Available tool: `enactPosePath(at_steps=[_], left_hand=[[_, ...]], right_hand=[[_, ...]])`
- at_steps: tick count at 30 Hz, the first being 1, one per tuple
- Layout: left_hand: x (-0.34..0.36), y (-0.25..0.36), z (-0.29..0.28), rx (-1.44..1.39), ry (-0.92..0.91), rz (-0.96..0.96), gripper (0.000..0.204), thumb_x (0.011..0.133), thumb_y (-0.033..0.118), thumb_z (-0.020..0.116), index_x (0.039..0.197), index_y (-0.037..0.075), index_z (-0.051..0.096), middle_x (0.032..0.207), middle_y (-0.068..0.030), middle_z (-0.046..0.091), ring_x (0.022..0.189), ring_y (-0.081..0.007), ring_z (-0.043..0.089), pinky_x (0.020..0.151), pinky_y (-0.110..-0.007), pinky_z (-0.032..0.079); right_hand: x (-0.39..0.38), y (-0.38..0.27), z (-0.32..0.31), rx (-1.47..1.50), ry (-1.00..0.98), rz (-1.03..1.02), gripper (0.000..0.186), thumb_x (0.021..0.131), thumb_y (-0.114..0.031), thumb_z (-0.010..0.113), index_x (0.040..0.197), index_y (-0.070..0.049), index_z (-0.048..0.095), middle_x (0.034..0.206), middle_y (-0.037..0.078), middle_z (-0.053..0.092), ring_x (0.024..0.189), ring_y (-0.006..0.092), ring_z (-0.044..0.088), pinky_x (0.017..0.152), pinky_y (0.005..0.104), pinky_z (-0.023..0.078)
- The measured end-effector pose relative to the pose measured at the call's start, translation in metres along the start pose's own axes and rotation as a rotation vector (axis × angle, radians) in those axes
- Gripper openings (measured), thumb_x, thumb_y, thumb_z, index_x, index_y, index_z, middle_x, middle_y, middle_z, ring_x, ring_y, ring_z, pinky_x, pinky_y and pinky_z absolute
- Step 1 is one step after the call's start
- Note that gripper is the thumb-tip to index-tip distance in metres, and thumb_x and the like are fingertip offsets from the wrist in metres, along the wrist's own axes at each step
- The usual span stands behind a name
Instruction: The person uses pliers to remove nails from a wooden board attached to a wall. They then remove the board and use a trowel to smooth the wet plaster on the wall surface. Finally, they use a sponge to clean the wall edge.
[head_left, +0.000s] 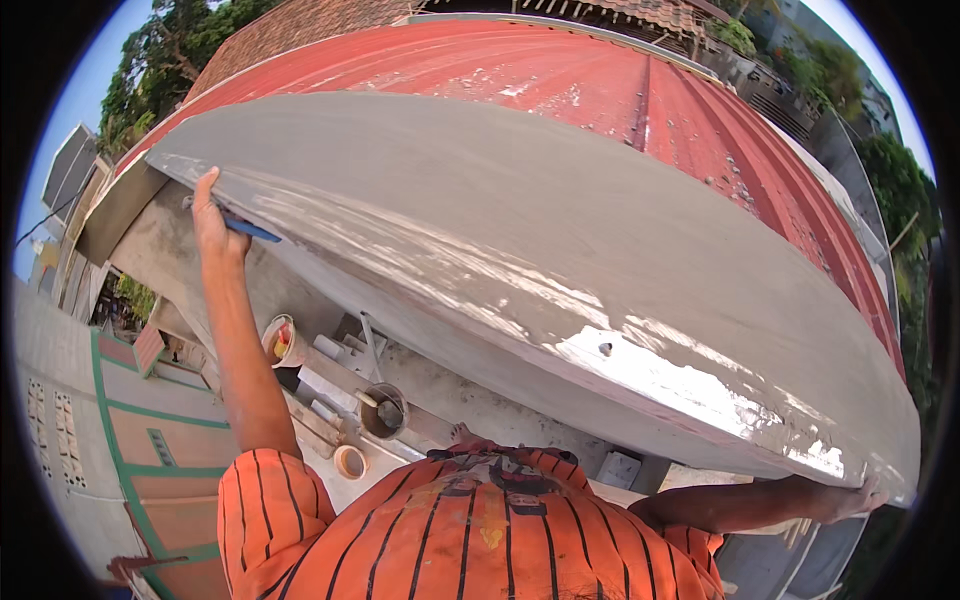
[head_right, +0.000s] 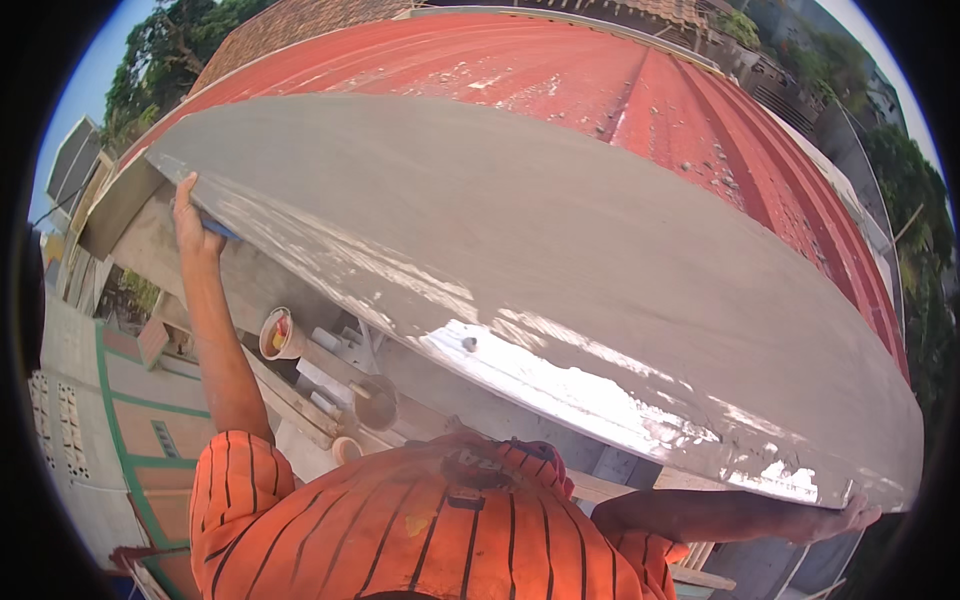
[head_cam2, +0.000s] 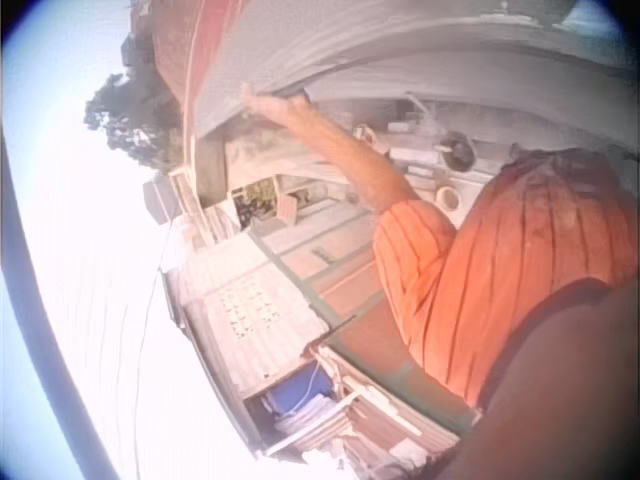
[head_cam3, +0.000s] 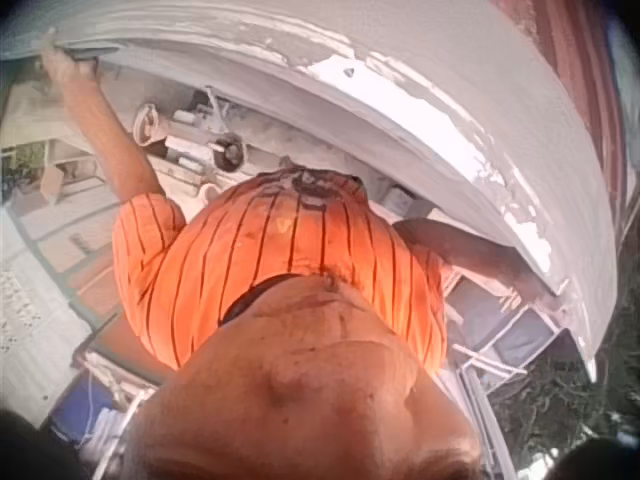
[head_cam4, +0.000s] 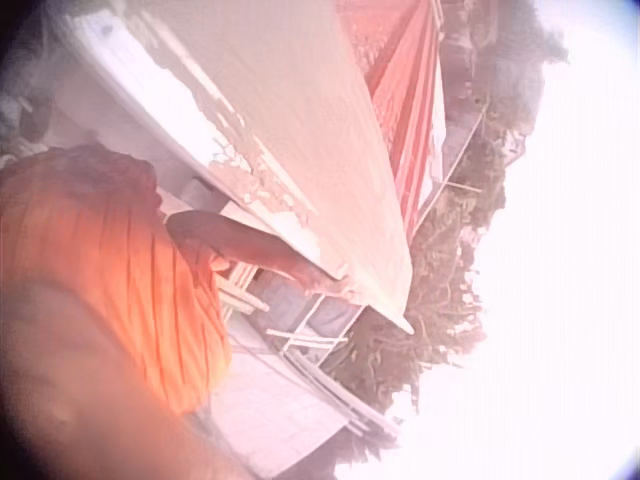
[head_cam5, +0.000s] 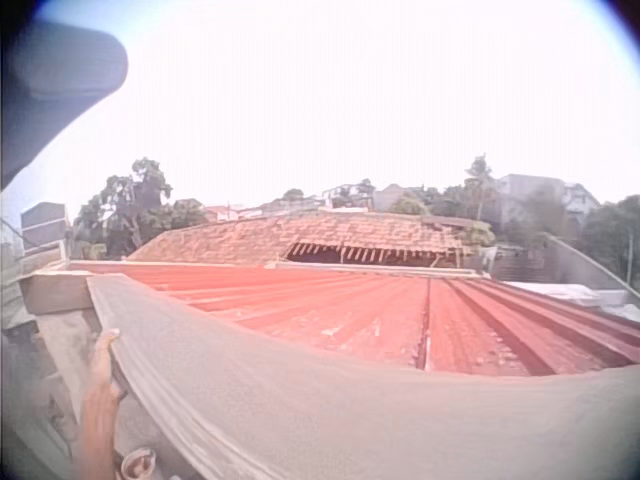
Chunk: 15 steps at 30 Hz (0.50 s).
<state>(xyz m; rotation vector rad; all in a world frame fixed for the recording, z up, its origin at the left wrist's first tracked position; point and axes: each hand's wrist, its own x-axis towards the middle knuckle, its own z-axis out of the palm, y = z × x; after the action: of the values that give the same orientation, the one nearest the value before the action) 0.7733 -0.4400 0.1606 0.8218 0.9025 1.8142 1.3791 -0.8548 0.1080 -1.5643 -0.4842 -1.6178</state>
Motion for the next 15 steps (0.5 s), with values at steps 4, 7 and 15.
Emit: enactPosePath(at_steps=[4, 7, 15], left_hand=[[0.008, 0.011, -0.011, 0.025, -0.062, -0.107, 0.055, 0.085, 0.032, 0.062, 0.129, 0.003, 0.045, 0.127, -0.0138, 0.05, 0.111, -0.029, 0.052, 0.094, -0.043, 0.044], [-0.005, 0.01, 0.003, 0.102, -0.01, -0.068, 0.06, 0.086, 0.036, 0.06, 0.131, 0.002, 0.043, 0.133, -0.0152, 0.044, 0.118, -0.031, 0.045, 0.094, -0.045, 0.042], [0.079, -0.011, -0.04, 0.018, -0.024, -0.009, 0.056, 0.081, 0.029, 0.067, 0.122, -0.005, 0.049, 0.126, -0.0172, 0.051, 0.111, -0.0299, 0.05, 0.095, -0.042, 0.041]], right_hand=[[-0.005, -0.005, 0.001, -0.027, -0.09, 0.058, 0.041, 0.088, -0.031, 0.06, 0.114, -0.001, 0.051, 0.13, 0.026, 0.045, 0.124, 0.0416, 0.044, 0.093, 0.0435, 0.047], [-0.002, -0.019, -0.001, -0.051, -0.167, 0.152, 0.06, 0.091, -0.024, 0.052, 0.141, -0.002, 0.027, 0.138, 0.023, 0.034, 0.121, 0.0289, 0.044, 0.098, 0.0358, 0.038], [0.039, -0.044, -0.011, 0.544, -0.08, 0.884, 0.079, 0.091, -0.04, 0.05, 0.147, 0.0, 0.009, 0.141, 0.024, 0.029, 0.127, 0.0283, 0.036, 0.105, 0.0337, 0.028]])
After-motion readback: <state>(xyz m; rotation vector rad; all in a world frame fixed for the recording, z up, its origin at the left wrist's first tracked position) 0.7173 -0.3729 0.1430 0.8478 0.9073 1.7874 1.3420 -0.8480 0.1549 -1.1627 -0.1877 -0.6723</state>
